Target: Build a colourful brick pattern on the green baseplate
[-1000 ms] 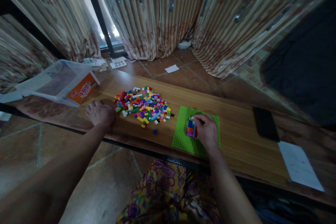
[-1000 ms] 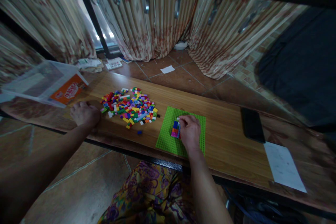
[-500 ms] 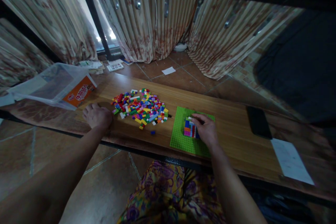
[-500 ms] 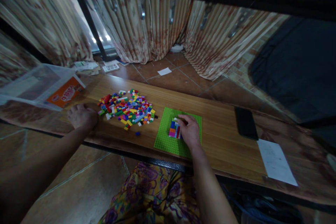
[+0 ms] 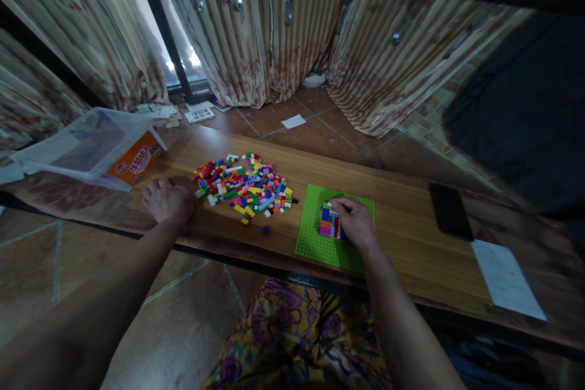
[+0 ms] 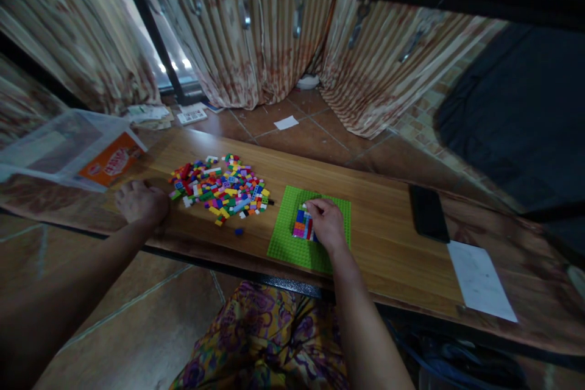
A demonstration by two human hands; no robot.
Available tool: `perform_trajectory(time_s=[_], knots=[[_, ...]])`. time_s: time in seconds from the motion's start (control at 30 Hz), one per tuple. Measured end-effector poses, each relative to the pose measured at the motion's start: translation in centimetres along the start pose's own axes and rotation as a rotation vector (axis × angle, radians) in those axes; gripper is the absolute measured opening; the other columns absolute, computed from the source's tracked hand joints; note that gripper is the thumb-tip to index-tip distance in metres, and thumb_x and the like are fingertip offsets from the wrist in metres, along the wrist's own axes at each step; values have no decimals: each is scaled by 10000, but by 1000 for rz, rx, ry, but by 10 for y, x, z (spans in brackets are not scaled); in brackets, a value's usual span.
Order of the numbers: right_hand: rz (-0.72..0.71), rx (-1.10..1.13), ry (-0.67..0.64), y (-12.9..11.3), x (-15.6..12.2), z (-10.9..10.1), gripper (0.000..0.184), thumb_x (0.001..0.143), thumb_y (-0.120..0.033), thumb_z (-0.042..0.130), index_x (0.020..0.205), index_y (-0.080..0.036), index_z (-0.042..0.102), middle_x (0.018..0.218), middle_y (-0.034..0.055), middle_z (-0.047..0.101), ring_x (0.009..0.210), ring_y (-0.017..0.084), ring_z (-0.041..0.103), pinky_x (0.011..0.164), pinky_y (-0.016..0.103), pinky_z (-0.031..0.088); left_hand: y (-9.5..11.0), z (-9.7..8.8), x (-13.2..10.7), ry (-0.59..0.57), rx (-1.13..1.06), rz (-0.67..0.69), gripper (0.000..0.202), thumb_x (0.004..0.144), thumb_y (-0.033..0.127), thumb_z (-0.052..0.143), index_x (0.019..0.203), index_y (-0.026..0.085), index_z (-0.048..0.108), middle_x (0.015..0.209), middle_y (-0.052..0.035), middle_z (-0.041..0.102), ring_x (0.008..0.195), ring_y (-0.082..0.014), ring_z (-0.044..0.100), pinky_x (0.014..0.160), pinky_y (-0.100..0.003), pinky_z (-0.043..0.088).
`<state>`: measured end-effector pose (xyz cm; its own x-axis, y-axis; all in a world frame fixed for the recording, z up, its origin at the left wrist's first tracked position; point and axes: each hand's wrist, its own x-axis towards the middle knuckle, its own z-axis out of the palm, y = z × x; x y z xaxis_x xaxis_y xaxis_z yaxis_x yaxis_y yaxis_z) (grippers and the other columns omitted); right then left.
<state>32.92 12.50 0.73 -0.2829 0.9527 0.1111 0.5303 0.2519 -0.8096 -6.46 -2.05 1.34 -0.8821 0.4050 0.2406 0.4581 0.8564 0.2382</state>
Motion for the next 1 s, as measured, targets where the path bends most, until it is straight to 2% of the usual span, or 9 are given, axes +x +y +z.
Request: perform_trajectory(time_s=[0.23, 0.4, 0.57, 0.8, 1.0], knots=[[63, 9, -62, -2, 5, -3, 259, 809, -437, 580, 796, -233, 740, 869, 48, 732, 827, 224, 652, 810, 391, 488, 0, -1, 0, 12, -9, 9, 377, 858, 200, 426, 1163, 30, 568, 1242, -235, 561, 1195, -359, 475, 989, -502, 388], [66, -19, -61, -7, 5, -4, 250, 808, -420, 580, 779, -231, 741, 855, 49, 739, 820, 223, 653, 822, 393, 486, -1, 1, 0, 4, -22, 7, 374, 859, 198, 420, 1168, 38, 560, 1249, -232, 553, 1200, -350, 467, 1003, -508, 373], [74, -19, -67, -7, 7, -4, 263, 804, -426, 575, 763, -223, 737, 820, 49, 738, 783, 221, 653, 764, 374, 495, -2, 4, 1, 17, -6, 11, 382, 853, 199, 415, 1161, 30, 566, 1241, -231, 560, 1196, -353, 469, 1007, -492, 370], [-54, 68, -124, -3, 5, -3, 290, 818, -464, 577, 771, -229, 741, 878, 44, 732, 845, 217, 652, 813, 376, 489, -1, 3, 0, 13, -3, 7, 395, 857, 219, 411, 1165, 28, 569, 1248, -246, 554, 1192, -365, 469, 992, -496, 380], [-103, 77, -138, -3, 4, -3, 295, 834, -462, 570, 769, -230, 741, 856, 44, 726, 832, 208, 649, 814, 370, 484, -1, 2, 0, 7, -7, -1, 390, 856, 217, 407, 1158, 38, 578, 1246, -233, 558, 1195, -361, 469, 1003, -485, 370]])
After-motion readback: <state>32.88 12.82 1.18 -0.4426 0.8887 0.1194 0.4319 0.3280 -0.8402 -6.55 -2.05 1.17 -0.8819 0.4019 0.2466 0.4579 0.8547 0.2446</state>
